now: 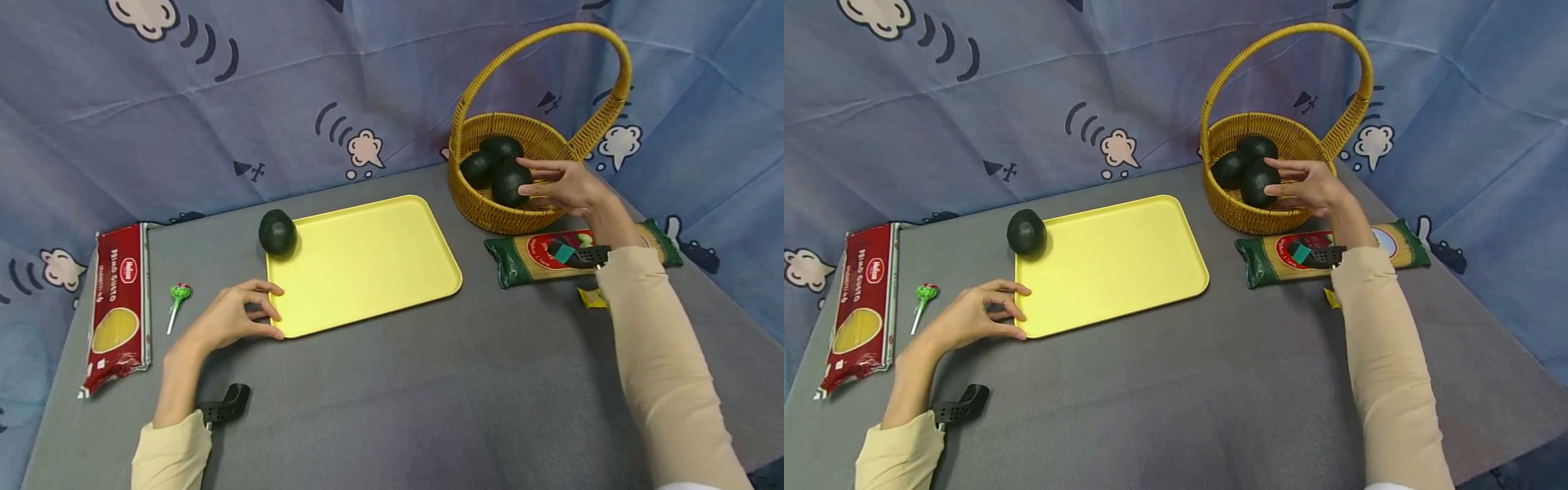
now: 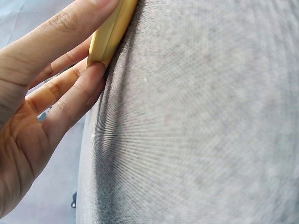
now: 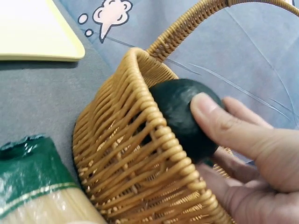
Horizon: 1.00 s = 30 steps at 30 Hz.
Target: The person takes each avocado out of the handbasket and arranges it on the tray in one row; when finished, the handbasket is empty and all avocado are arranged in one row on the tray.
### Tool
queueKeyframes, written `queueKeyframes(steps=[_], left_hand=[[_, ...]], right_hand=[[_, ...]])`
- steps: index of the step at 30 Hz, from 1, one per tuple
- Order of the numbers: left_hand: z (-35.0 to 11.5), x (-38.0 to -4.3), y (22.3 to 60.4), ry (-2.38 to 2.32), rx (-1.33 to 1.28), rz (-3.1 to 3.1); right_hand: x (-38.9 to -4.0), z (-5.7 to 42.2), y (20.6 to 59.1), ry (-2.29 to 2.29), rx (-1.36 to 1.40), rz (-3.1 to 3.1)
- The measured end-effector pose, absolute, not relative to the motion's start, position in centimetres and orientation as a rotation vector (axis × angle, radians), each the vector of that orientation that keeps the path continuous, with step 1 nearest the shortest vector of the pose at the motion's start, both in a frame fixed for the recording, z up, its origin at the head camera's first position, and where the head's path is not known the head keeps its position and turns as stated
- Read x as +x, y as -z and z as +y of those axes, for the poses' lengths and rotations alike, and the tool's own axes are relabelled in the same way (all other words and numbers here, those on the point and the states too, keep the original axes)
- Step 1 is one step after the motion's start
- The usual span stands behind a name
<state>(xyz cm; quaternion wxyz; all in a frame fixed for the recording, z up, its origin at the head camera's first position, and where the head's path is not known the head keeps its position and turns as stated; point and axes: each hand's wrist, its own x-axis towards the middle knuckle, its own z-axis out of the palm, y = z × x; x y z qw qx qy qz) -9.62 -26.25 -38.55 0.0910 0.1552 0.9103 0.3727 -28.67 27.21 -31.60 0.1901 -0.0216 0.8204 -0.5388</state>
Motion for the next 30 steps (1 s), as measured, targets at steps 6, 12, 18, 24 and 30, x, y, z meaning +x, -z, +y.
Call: queueKeyframes(steps=[6, 12, 18, 24, 30], left_hand=[[-26.3, -9.6, 38.6, -1.117, 0.467, 2.702], [-26.3, -9.6, 38.7, -1.119, 0.466, 2.701], [-26.2, -9.6, 38.7, -1.117, 0.463, 2.702], [-26.3, -9.7, 38.8, -1.106, 0.474, 2.715], [-26.4, -9.8, 38.7, -1.099, 0.480, 2.720]], right_hand=[[-28.0, 27.6, 31.9, 1.588, -0.143, 2.301], [-27.4, 27.7, 32.4, 1.740, -0.235, 2.241], [-26.6, 27.3, 32.4, 2.023, -0.290, 2.044], [-25.9, 26.3, 31.8, 2.071, -0.339, 1.987], [-25.4, 24.7, 31.8, 2.036, -0.402, 1.975]])
